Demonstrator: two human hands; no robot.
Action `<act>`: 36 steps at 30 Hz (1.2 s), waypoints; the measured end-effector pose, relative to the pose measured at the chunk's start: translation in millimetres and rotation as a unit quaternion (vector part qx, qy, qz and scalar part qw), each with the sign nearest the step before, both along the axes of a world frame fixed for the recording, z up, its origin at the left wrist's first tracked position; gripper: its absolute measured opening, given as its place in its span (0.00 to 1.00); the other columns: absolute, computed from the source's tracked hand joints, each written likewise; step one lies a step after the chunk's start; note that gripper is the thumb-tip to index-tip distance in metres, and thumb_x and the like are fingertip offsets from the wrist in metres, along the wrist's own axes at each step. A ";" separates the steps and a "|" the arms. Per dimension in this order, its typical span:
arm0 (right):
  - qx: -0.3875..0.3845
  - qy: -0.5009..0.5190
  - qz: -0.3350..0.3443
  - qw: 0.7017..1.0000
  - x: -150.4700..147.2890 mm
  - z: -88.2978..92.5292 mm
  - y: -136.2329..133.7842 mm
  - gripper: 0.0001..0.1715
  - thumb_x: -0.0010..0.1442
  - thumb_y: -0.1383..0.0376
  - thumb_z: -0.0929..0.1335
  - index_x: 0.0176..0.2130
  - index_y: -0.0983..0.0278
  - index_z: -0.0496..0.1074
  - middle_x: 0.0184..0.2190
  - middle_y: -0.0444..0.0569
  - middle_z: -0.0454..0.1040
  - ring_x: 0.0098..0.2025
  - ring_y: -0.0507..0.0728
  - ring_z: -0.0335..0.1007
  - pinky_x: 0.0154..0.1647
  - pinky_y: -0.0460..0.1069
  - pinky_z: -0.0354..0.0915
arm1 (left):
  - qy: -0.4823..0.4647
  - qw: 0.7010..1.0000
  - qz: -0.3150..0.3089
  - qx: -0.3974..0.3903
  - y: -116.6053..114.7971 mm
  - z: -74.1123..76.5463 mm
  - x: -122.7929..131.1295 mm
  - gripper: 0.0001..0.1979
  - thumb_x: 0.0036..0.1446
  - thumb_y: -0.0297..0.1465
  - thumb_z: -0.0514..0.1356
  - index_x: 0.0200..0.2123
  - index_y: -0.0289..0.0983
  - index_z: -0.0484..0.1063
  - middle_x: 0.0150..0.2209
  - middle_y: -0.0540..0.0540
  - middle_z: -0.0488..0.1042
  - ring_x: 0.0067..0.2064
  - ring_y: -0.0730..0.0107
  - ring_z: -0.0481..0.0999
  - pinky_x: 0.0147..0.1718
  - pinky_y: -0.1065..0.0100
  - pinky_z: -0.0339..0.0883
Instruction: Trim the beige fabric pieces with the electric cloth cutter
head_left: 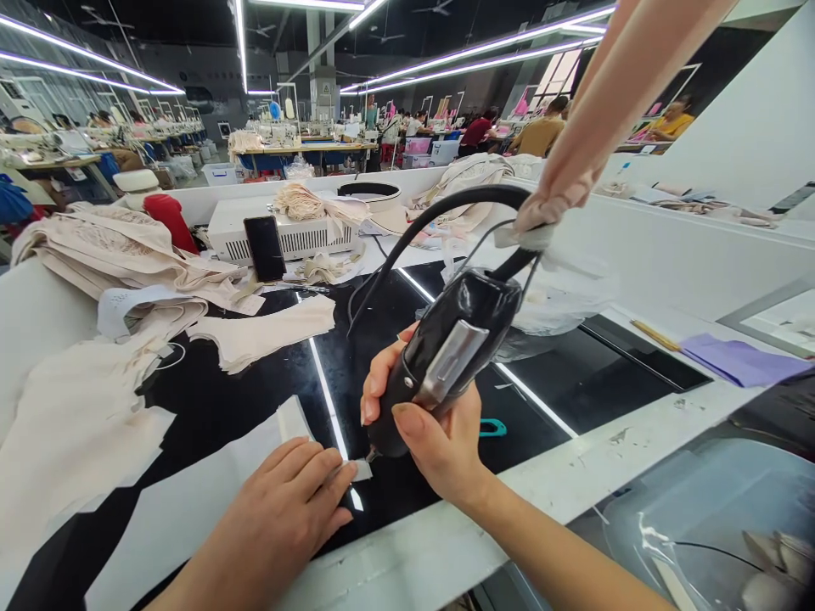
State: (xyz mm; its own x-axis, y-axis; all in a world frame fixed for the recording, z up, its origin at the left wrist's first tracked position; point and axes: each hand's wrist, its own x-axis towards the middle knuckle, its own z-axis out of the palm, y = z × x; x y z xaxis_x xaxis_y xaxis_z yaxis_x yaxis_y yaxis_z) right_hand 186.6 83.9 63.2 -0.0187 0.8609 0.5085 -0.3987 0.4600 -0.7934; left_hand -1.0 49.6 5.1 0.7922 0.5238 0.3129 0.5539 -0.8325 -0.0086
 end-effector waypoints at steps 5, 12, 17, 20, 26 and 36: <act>0.002 0.021 -0.011 1.000 2.7 2.6 -1.4 0.28 0.56 0.54 0.76 0.48 0.55 0.61 0.31 0.40 0.72 0.23 0.50 0.68 0.21 0.47 0.66 | 0.004 1.000 0.004 0.005 -0.8 -3.1 -1.3 0.14 0.70 0.30 0.56 0.57 0.34 0.67 0.48 0.42 0.75 0.47 0.56 0.76 0.46 0.55 0.73; 0.001 0.022 -0.001 1.000 4.1 -1.0 -9.2 0.28 0.57 0.53 0.76 0.50 0.54 0.61 0.32 0.40 0.72 0.24 0.50 0.67 0.21 0.47 0.65 | 0.020 1.000 0.002 0.013 -1.5 0.3 -0.9 0.14 0.70 0.31 0.54 0.57 0.34 0.66 0.49 0.40 0.75 0.47 0.56 0.77 0.42 0.57 0.74; 0.000 0.013 -0.009 1.000 2.9 1.0 -8.6 0.28 0.57 0.53 0.76 0.50 0.54 0.61 0.31 0.40 0.72 0.23 0.50 0.66 0.20 0.47 0.64 | 0.018 1.000 0.004 0.015 -0.8 -1.9 -0.9 0.14 0.71 0.30 0.53 0.57 0.34 0.67 0.49 0.41 0.75 0.47 0.57 0.77 0.43 0.58 0.73; -0.005 0.020 -0.015 1.000 4.3 2.9 -7.0 0.27 0.56 0.53 0.76 0.47 0.55 0.62 0.31 0.40 0.71 0.24 0.51 0.68 0.22 0.47 0.66 | 0.013 1.000 0.006 0.010 -0.4 -5.0 -1.8 0.15 0.71 0.31 0.54 0.58 0.35 0.66 0.50 0.41 0.75 0.48 0.56 0.76 0.44 0.58 0.73; -0.009 0.024 -0.008 1.000 2.9 0.2 -12.2 0.28 0.57 0.54 0.76 0.48 0.55 0.61 0.31 0.41 0.72 0.24 0.51 0.68 0.21 0.47 0.66 | -0.006 1.000 0.009 -0.014 -0.2 -3.8 -1.2 0.16 0.71 0.32 0.54 0.59 0.35 0.65 0.50 0.42 0.75 0.50 0.56 0.75 0.47 0.57 0.73; -0.022 0.002 -0.020 1.000 0.0 -1.7 -12.7 0.32 0.55 0.49 0.76 0.50 0.55 0.59 0.30 0.41 0.72 0.23 0.51 0.66 0.19 0.48 0.65 | -0.015 1.000 0.006 -0.011 -0.3 -3.2 -0.7 0.15 0.72 0.32 0.52 0.58 0.36 0.66 0.49 0.43 0.75 0.48 0.57 0.76 0.45 0.57 0.73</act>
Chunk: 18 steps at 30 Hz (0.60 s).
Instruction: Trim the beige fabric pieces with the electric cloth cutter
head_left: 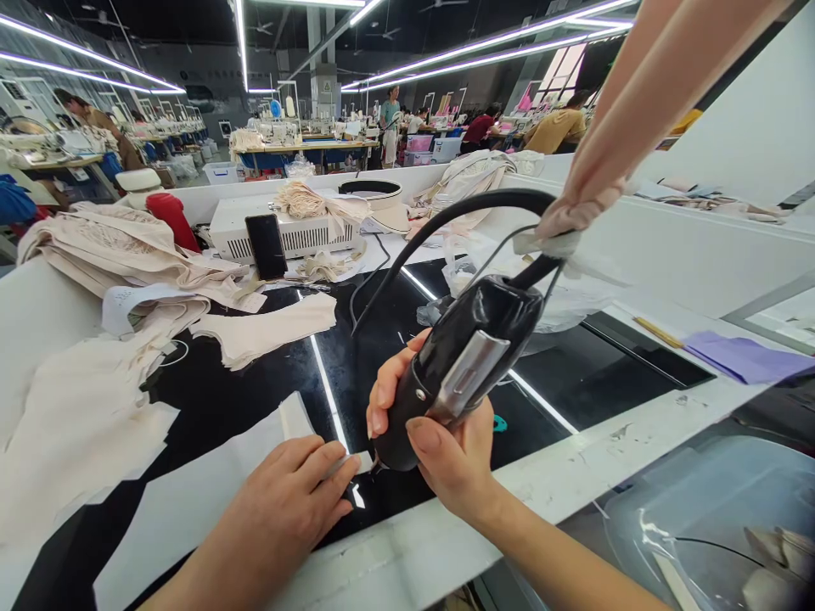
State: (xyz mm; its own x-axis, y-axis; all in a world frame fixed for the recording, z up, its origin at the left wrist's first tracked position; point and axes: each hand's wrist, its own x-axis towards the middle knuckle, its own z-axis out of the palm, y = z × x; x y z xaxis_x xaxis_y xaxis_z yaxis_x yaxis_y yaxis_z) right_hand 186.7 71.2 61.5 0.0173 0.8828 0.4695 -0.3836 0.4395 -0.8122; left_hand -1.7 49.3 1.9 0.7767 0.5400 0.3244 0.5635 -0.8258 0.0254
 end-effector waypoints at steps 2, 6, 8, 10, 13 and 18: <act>0.000 -0.002 0.000 1.000 0.1 -0.4 0.0 0.32 0.56 0.50 0.76 0.50 0.54 0.59 0.30 0.41 0.72 0.23 0.51 0.66 0.19 0.48 0.65 | 0.000 1.000 0.000 0.003 0.1 0.1 0.4 0.15 0.72 0.32 0.52 0.58 0.36 0.66 0.49 0.43 0.76 0.48 0.57 0.76 0.45 0.57 0.73; 0.004 0.000 0.011 1.000 2.4 -0.5 -1.8 0.28 0.57 0.51 0.76 0.48 0.55 0.61 0.31 0.41 0.72 0.23 0.51 0.67 0.21 0.48 0.65 | -0.002 1.000 0.006 0.008 0.0 0.1 0.5 0.15 0.73 0.32 0.51 0.58 0.36 0.66 0.49 0.43 0.75 0.48 0.58 0.76 0.46 0.58 0.73; 0.001 0.003 0.022 1.000 4.6 0.7 -3.2 0.27 0.57 0.52 0.76 0.47 0.55 0.61 0.31 0.41 0.72 0.24 0.51 0.68 0.21 0.48 0.65 | -0.001 1.000 0.007 0.007 -0.2 0.4 0.3 0.15 0.73 0.32 0.50 0.58 0.37 0.66 0.50 0.43 0.75 0.48 0.58 0.76 0.46 0.58 0.73; 0.001 0.007 0.025 1.000 7.1 2.9 -4.1 0.26 0.56 0.52 0.76 0.44 0.56 0.62 0.31 0.42 0.72 0.24 0.52 0.68 0.21 0.48 0.66 | 0.000 1.000 0.008 0.004 -0.4 1.0 0.3 0.15 0.73 0.32 0.50 0.58 0.37 0.66 0.50 0.43 0.75 0.49 0.58 0.76 0.46 0.58 0.73; 0.012 0.016 0.008 1.000 10.6 6.3 -2.5 0.24 0.56 0.53 0.76 0.41 0.56 0.62 0.31 0.41 0.72 0.24 0.52 0.69 0.22 0.49 0.67 | 0.001 1.000 0.003 0.006 -0.1 1.7 0.5 0.15 0.73 0.33 0.49 0.59 0.37 0.66 0.50 0.43 0.76 0.49 0.57 0.76 0.45 0.57 0.74; 0.034 0.020 0.006 0.999 14.4 6.2 3.4 0.22 0.58 0.57 0.76 0.46 0.56 0.64 0.31 0.40 0.72 0.25 0.51 0.69 0.23 0.48 0.67 | -0.013 0.999 -0.003 0.045 1.8 5.8 0.3 0.16 0.74 0.32 0.46 0.56 0.35 0.69 0.49 0.43 0.77 0.47 0.58 0.77 0.46 0.56 0.73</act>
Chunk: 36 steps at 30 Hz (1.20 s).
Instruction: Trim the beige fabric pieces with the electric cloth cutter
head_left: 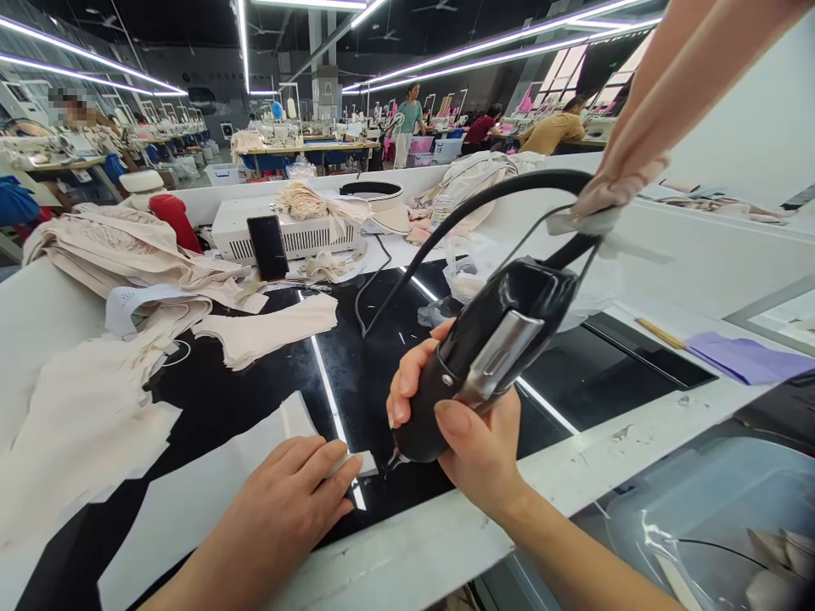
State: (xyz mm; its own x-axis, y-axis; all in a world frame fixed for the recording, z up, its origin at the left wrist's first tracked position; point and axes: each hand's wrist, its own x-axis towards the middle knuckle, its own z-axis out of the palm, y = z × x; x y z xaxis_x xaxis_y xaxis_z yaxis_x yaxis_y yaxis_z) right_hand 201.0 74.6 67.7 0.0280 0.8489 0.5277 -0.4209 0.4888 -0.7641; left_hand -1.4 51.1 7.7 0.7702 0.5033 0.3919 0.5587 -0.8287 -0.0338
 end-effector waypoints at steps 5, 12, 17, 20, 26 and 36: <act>-0.006 0.003 0.002 1.000 0.5 -1.6 -0.2 0.26 0.57 0.56 0.76 0.50 0.56 0.64 0.32 0.40 0.72 0.25 0.50 0.70 0.24 0.47 0.68 | -0.035 0.997 -0.030 0.063 -1.8 6.3 3.4 0.15 0.74 0.30 0.49 0.52 0.36 0.73 0.50 0.47 0.77 0.51 0.62 0.76 0.55 0.57 0.68; -0.031 -0.001 0.002 1.000 0.5 -0.1 -3.6 0.27 0.56 0.53 0.77 0.47 0.55 0.63 0.30 0.39 0.73 0.24 0.49 0.67 0.22 0.46 0.65 | -0.032 0.997 -0.045 0.053 -4.2 1.4 9.2 0.17 0.74 0.31 0.47 0.47 0.34 0.75 0.42 0.47 0.78 0.44 0.63 0.78 0.52 0.57 0.72; -0.030 0.004 0.014 0.999 -2.7 -1.2 -4.3 0.29 0.55 0.53 0.77 0.48 0.55 0.63 0.29 0.38 0.72 0.24 0.49 0.66 0.23 0.46 0.65 | -0.015 0.998 -0.024 0.048 0.7 0.3 4.8 0.16 0.74 0.31 0.47 0.50 0.31 0.73 0.42 0.45 0.77 0.44 0.60 0.78 0.50 0.54 0.73; -0.022 0.015 0.025 0.999 -5.9 -1.7 -4.7 0.27 0.56 0.53 0.77 0.48 0.55 0.63 0.29 0.39 0.72 0.24 0.49 0.65 0.23 0.46 0.65 | -0.007 0.999 -0.012 0.050 1.5 -1.0 3.3 0.17 0.74 0.32 0.46 0.52 0.31 0.72 0.41 0.44 0.77 0.44 0.59 0.78 0.50 0.53 0.72; -0.028 0.012 0.033 0.999 -13.5 -1.1 -3.9 0.26 0.57 0.54 0.76 0.47 0.56 0.61 0.30 0.39 0.70 0.24 0.49 0.65 0.24 0.46 0.65 | -0.011 0.999 0.001 0.034 0.7 -4.9 3.0 0.17 0.75 0.32 0.45 0.53 0.32 0.70 0.43 0.44 0.76 0.44 0.60 0.77 0.50 0.53 0.71; -0.024 -0.034 -0.004 0.999 -11.6 1.2 0.5 0.29 0.55 0.51 0.77 0.45 0.55 0.60 0.31 0.39 0.71 0.25 0.50 0.68 0.25 0.48 0.68 | 0.023 0.999 0.040 -0.029 -0.8 -0.4 2.6 0.16 0.73 0.32 0.48 0.57 0.32 0.66 0.45 0.40 0.74 0.44 0.56 0.75 0.43 0.55 0.73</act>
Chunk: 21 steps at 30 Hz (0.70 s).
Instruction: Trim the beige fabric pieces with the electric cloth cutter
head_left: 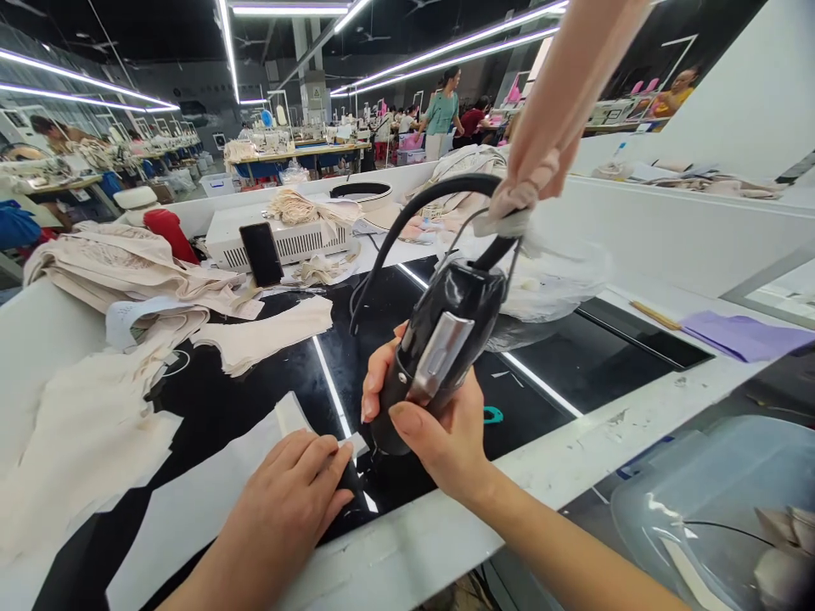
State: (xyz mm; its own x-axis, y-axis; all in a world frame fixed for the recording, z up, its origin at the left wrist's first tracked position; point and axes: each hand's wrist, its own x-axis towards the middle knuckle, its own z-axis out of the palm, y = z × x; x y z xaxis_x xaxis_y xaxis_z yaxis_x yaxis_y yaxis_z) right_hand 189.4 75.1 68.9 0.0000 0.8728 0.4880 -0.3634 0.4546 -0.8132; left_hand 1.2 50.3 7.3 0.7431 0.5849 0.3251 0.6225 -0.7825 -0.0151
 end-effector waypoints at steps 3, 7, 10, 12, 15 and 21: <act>0.027 -0.045 -0.044 0.998 6.5 3.6 4.2 0.28 0.56 0.49 0.76 0.45 0.55 0.60 0.33 0.40 0.72 0.27 0.52 0.70 0.27 0.49 0.71 | -0.009 1.000 0.001 -0.027 -0.3 0.4 0.4 0.16 0.71 0.30 0.52 0.59 0.33 0.64 0.47 0.40 0.73 0.46 0.56 0.74 0.46 0.56 0.73; 0.073 -0.133 -0.141 0.978 20.7 9.3 9.5 0.21 0.60 0.51 0.73 0.45 0.57 0.64 0.36 0.44 0.72 0.35 0.55 0.72 0.36 0.52 0.73 | -0.024 0.997 0.004 -0.079 0.6 -0.1 0.2 0.19 0.70 0.29 0.55 0.61 0.34 0.61 0.50 0.41 0.72 0.49 0.57 0.72 0.50 0.56 0.72; 0.091 -0.215 -0.231 0.945 33.4 7.7 10.4 0.19 0.63 0.55 0.71 0.51 0.58 0.68 0.41 0.49 0.72 0.42 0.58 0.71 0.44 0.55 0.72 | -0.039 0.994 0.003 -0.107 1.1 -1.0 -0.3 0.20 0.69 0.28 0.54 0.62 0.35 0.61 0.51 0.41 0.71 0.51 0.57 0.71 0.51 0.56 0.72; 0.100 -0.253 -0.275 0.922 41.8 1.0 7.4 0.24 0.63 0.59 0.71 0.57 0.58 0.67 0.48 0.51 0.70 0.48 0.61 0.69 0.49 0.57 0.70 | -0.050 0.992 0.004 -0.112 0.9 -1.1 -0.2 0.19 0.70 0.28 0.53 0.62 0.36 0.62 0.51 0.41 0.71 0.52 0.58 0.71 0.51 0.56 0.72; 0.130 -0.256 -0.339 0.896 53.5 -15.8 -5.1 0.36 0.62 0.65 0.71 0.65 0.50 0.60 0.55 0.52 0.64 0.54 0.63 0.64 0.51 0.59 0.67 | -0.058 0.992 0.004 -0.114 0.3 -0.9 0.5 0.18 0.70 0.27 0.53 0.61 0.36 0.63 0.50 0.41 0.71 0.51 0.58 0.71 0.50 0.56 0.72; 0.234 -0.493 -0.229 0.806 64.1 -41.8 -43.8 0.26 0.61 0.79 0.63 0.54 0.59 0.73 0.41 0.50 0.73 0.44 0.59 0.70 0.43 0.54 0.68 | -0.062 0.993 0.000 -0.105 0.4 -1.2 2.0 0.18 0.68 0.27 0.54 0.60 0.34 0.63 0.50 0.41 0.71 0.51 0.56 0.71 0.50 0.55 0.73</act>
